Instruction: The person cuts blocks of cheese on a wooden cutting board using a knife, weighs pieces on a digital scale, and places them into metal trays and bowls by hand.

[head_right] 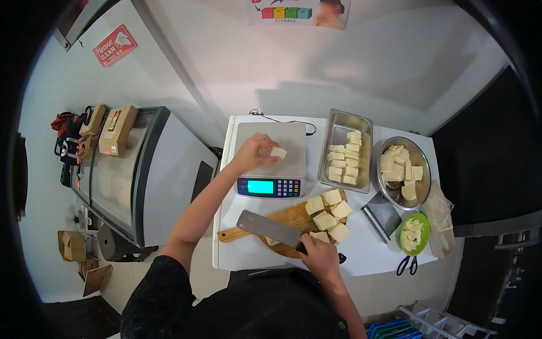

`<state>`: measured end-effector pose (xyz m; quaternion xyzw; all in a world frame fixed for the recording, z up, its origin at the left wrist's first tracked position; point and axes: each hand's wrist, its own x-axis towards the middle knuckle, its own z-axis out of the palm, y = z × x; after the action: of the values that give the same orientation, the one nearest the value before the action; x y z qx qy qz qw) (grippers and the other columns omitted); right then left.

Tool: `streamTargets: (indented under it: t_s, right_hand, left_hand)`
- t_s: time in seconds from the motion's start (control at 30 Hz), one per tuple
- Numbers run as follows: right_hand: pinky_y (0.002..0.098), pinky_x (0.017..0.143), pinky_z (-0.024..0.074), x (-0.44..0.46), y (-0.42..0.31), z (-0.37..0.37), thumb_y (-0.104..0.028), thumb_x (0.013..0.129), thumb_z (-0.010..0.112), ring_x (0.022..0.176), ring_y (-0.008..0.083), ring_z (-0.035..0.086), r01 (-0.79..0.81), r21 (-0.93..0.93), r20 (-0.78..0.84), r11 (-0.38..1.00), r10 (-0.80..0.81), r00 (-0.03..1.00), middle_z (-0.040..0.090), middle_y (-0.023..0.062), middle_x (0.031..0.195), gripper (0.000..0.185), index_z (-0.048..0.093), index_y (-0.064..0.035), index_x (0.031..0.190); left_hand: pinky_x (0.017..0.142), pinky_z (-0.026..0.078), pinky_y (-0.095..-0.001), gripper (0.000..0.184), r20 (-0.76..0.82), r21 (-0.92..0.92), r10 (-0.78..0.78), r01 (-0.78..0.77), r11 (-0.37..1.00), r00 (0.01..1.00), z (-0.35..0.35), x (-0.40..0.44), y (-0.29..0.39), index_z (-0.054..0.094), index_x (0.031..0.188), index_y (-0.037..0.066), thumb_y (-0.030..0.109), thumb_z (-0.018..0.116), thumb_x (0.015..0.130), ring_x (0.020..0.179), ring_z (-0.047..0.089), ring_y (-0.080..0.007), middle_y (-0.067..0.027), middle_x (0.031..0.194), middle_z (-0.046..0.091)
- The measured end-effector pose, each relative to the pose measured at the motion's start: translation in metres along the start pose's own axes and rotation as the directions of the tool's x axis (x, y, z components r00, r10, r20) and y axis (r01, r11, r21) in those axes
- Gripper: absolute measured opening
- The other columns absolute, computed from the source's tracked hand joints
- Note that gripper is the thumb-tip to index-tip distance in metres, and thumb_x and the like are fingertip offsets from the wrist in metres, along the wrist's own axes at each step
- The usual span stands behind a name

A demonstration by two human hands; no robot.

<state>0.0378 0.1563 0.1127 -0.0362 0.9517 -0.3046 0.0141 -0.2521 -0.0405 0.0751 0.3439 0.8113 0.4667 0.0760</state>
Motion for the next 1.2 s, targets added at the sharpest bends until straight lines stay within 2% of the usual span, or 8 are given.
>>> streamTargets:
  t_s: [0.1,0.27,0.47,0.63,0.9,1.0,1.07,1.2]
  right_hand:
    - [0.0401,0.059,0.0505,-0.006,-0.003,0.002,-0.014,0.075,0.07,0.072,0.0309,0.065,-0.02,0.027,-0.02,0.999,0.021,1.0,0.065,0.0073,0.079,0.021,0.056,-0.0112,0.09]
    - [0.0397,0.058,0.0497,-0.025,0.007,0.003,-0.013,0.076,0.069,0.072,0.033,0.064,-0.142,0.074,-0.099,0.987,0.149,0.984,0.065,0.0103,0.077,0.02,0.057,-0.0109,0.093]
    - [0.0349,0.057,0.0492,-0.05,0.021,0.003,-0.02,0.086,0.067,0.064,0.0251,0.063,-0.28,0.36,-0.173,0.89,0.359,0.917,0.063,0.0077,0.07,0.025,0.053,-0.007,0.103]
    - [0.0312,0.065,0.0503,-0.05,-0.006,-0.023,-0.037,0.093,0.062,0.063,0.0162,0.057,-0.112,0.875,-0.173,0.471,0.52,0.836,0.057,0.0027,0.069,0.038,0.048,-0.0063,0.11]
    - [0.0395,0.078,0.0481,-0.052,-0.076,-0.076,-0.059,0.087,0.055,0.088,0.0139,0.053,0.4,0.906,-0.423,0.139,0.337,0.841,0.058,-0.0034,0.092,0.055,0.048,-0.0141,0.118]
    - [0.0391,0.079,0.0488,-0.067,-0.098,-0.097,-0.062,0.083,0.055,0.088,0.0141,0.053,0.424,0.906,-0.406,-0.012,0.268,0.874,0.057,-0.0056,0.098,0.057,0.049,-0.0172,0.119]
    - [0.0412,0.08,0.0517,-0.073,-0.117,-0.11,-0.052,0.085,0.061,0.094,0.022,0.059,0.456,0.796,-0.464,-0.397,0.083,0.882,0.063,0.0018,0.101,0.054,0.048,-0.016,0.123]
    - [0.0399,0.076,0.0523,-0.089,-0.15,-0.143,-0.044,0.088,0.063,0.092,0.0228,0.057,0.418,0.776,-0.462,-0.473,0.027,0.887,0.062,0.0025,0.1,0.047,0.049,-0.0168,0.124]
  left_hand:
    - [0.076,0.048,-0.0296,0.037,-0.089,0.413,0.286,-0.226,0.882,0.954,0.002,-0.001,-0.02,0.072,0.097,0.009,0.02,0.085,0.064,0.086,0.058,-0.0203,-0.0088,0.103,0.06]
    - [0.082,0.045,-0.0296,0.035,-0.338,0.369,0.161,-0.027,0.929,0.927,-0.006,-0.036,0.008,0.07,0.104,0.013,0.022,0.081,0.072,0.09,0.055,-0.0195,-0.0074,0.112,0.056]
    - [0.079,0.041,-0.0263,0.037,-0.631,-0.532,-0.541,0.199,0.823,0.556,-0.002,-0.144,0.006,0.065,0.111,0.009,0.04,0.053,0.096,0.089,0.051,-0.0103,0.0002,0.102,0.061]
    - [0.077,0.039,-0.0252,0.042,-0.579,-0.588,-0.648,0.298,0.752,0.494,0.006,-0.223,0.016,0.066,0.11,0.01,0.046,0.048,0.097,0.085,0.049,-0.0082,0.0028,0.1,0.06]
    - [0.075,0.042,-0.0256,0.04,-0.58,-0.576,-0.606,0.252,0.778,0.545,0.01,-0.232,0.03,0.066,0.106,0.007,0.04,0.046,0.1,0.084,0.05,-0.0098,-0.0013,0.101,0.062]
    - [0.075,0.042,-0.0256,0.039,-0.544,-0.528,-0.554,0.256,0.81,0.63,0.019,-0.22,0.042,0.066,0.105,0.007,0.04,0.046,0.1,0.083,0.051,-0.0101,-0.0017,0.1,0.063]
    - [0.075,0.042,-0.0256,0.039,-0.51,-0.504,-0.531,0.265,0.822,0.677,0.028,-0.215,0.047,0.066,0.105,0.007,0.039,0.045,0.1,0.083,0.052,-0.0103,-0.002,0.1,0.063]
    - [0.077,0.042,-0.0267,0.04,-0.416,-0.46,-0.474,0.27,0.846,0.776,0.044,-0.214,0.055,0.066,0.106,0.008,0.043,0.046,0.099,0.085,0.053,-0.0102,-0.001,0.099,0.063]
